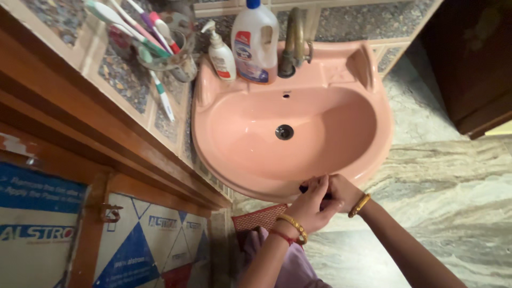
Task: The person washes a small black cloth by hand in a bathroom sink, rubbing and wringing it under running water.
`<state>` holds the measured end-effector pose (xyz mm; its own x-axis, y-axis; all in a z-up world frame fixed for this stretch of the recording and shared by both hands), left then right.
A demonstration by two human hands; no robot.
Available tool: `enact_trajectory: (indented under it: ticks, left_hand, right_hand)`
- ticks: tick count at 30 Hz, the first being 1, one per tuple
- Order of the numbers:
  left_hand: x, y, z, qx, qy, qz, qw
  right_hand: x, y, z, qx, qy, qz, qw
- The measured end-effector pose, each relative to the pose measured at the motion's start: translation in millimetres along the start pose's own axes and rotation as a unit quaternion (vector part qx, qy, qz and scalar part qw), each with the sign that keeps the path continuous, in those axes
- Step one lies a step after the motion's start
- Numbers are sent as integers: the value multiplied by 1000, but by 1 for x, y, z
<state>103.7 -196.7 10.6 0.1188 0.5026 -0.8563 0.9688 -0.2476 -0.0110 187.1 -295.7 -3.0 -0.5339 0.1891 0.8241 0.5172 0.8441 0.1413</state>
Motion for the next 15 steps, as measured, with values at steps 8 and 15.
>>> enact_trajectory:
  ticks: [8, 15]
  left_hand:
    - [20, 15, 24, 1, 60, 10, 998]
    - [1, 33, -14, -33, 78, -66, 994]
  right_hand:
    - [-27, -20, -44, -29, -60, 35, 997]
    - [-42, -18, -49, -59, 23, 78, 995]
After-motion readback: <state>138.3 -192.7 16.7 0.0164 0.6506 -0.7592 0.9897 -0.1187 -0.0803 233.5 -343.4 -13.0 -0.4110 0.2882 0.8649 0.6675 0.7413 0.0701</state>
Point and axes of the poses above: each hand's wrist, its own y-axis towards the middle knuckle, its own z-axis out of the palm, x = y × z, the point moved 5 cm from there along y, towards the middle knuckle, and after that the axes turned 6 degrees about y, right-handed, at the moved point
